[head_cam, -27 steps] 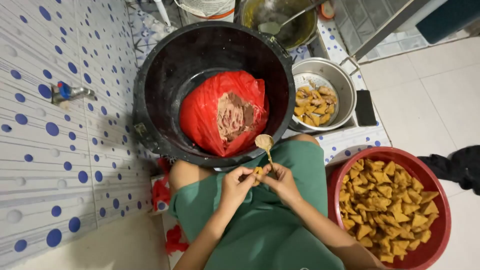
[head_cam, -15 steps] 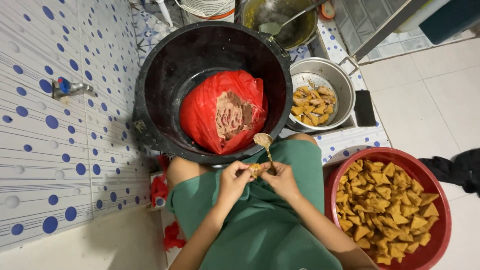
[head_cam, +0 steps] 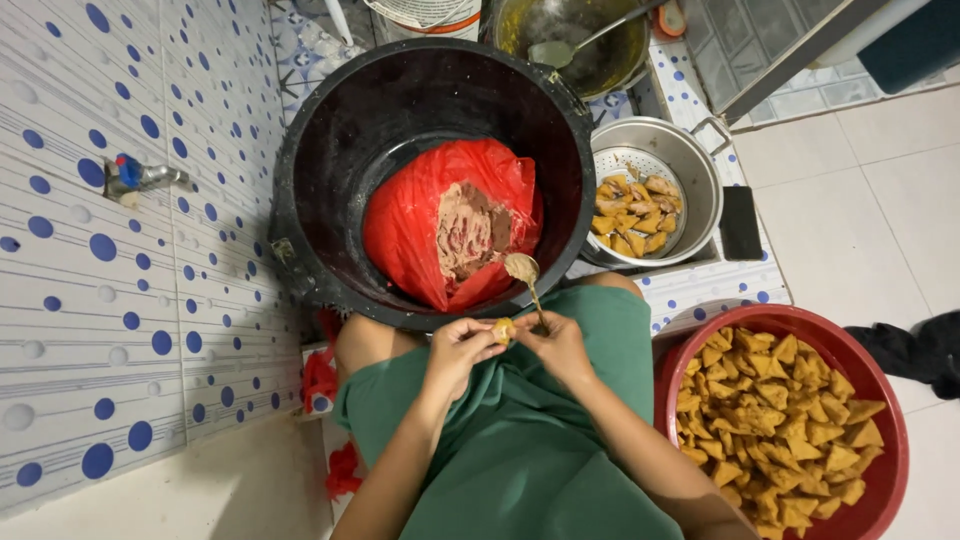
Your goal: Stuffing fried tofu pieces with a meat mixture using a spoon
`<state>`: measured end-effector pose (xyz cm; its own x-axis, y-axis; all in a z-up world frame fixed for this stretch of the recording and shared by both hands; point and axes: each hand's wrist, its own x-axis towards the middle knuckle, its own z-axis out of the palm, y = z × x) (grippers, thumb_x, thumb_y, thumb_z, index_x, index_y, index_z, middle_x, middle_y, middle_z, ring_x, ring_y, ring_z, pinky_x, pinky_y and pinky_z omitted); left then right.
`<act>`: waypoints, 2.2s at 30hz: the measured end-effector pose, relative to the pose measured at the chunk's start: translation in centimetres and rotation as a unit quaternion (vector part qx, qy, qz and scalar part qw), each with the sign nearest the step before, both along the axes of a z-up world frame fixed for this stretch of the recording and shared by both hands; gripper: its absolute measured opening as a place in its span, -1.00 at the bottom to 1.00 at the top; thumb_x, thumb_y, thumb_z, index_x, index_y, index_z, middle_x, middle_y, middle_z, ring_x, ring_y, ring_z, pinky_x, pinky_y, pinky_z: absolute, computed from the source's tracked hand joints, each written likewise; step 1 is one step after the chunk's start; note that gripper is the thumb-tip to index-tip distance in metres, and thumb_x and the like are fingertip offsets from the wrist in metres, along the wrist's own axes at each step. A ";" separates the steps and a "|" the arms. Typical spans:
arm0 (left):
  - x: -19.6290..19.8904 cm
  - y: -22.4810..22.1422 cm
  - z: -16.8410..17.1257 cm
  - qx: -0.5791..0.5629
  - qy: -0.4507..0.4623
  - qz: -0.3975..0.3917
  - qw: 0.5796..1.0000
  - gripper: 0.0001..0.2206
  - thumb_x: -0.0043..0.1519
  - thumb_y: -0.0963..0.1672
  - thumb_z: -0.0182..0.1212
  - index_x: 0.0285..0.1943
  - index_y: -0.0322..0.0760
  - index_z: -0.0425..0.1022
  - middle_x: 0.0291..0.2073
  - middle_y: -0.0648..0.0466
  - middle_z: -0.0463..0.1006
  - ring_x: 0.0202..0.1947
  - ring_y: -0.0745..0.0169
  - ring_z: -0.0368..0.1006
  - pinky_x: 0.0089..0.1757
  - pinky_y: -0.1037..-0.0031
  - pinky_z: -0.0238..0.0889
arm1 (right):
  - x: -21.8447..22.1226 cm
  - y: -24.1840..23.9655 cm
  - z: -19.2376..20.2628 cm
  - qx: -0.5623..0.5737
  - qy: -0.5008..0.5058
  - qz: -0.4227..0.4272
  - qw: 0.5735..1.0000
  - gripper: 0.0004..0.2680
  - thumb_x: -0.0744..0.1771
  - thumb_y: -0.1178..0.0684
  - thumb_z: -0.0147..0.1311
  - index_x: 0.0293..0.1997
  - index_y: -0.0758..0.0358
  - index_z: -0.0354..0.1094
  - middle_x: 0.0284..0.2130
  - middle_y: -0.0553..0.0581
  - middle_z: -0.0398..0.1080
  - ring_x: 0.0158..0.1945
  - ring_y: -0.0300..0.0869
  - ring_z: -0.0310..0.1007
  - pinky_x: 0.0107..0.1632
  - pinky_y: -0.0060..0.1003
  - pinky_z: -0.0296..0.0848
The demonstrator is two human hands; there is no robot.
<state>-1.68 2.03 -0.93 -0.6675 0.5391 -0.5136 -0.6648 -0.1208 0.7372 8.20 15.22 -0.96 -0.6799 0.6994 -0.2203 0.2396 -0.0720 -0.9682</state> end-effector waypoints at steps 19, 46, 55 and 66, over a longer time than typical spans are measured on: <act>-7.9 -1.2 -1.1 -0.097 0.009 0.096 0.991 -0.77 0.04 -0.33 0.42 -0.18 -0.78 0.57 -0.14 -0.52 0.54 -0.19 -0.43 0.58 -0.11 -0.07 0.53 | -23.0 15.5 -28.3 0.287 -0.387 0.290 0.827 -0.84 0.28 0.29 0.07 -0.16 0.54 0.54 -0.30 0.56 0.54 -0.07 0.32 0.58 -0.10 0.12 0.58; -10.3 -2.5 -3.7 -0.076 0.022 0.102 0.992 -0.83 0.02 -0.38 0.40 -0.25 -0.80 0.57 -0.23 -0.38 0.56 -0.24 -0.22 0.61 -0.18 0.06 0.60 | -23.8 8.7 -28.6 0.403 -0.370 0.287 0.786 -0.72 0.31 0.22 -0.07 0.06 0.69 0.25 -0.22 0.49 0.40 -0.21 0.40 0.56 -0.24 0.24 0.59; -10.3 -2.1 -3.3 -0.072 0.030 0.086 0.993 -0.82 0.03 -0.37 0.39 -0.22 -0.78 0.57 -0.23 -0.35 0.56 -0.25 -0.22 0.62 -0.20 0.08 0.60 | -23.8 9.2 -37.3 0.444 -0.360 0.321 0.755 -0.61 0.36 0.17 -0.17 0.36 0.53 0.02 0.03 0.61 0.23 -0.13 0.42 0.46 -0.23 0.29 0.55; -10.6 -2.2 -4.7 -0.062 0.029 0.096 0.993 -0.81 0.02 -0.36 0.41 -0.23 -0.78 0.55 -0.22 -0.37 0.55 -0.23 -0.25 0.62 -0.21 0.09 0.62 | -23.5 9.1 -48.8 0.510 -0.300 0.275 0.757 -0.67 0.34 0.27 -0.26 0.20 0.80 0.11 -0.14 0.86 0.27 -0.15 0.64 0.41 -0.23 0.54 0.31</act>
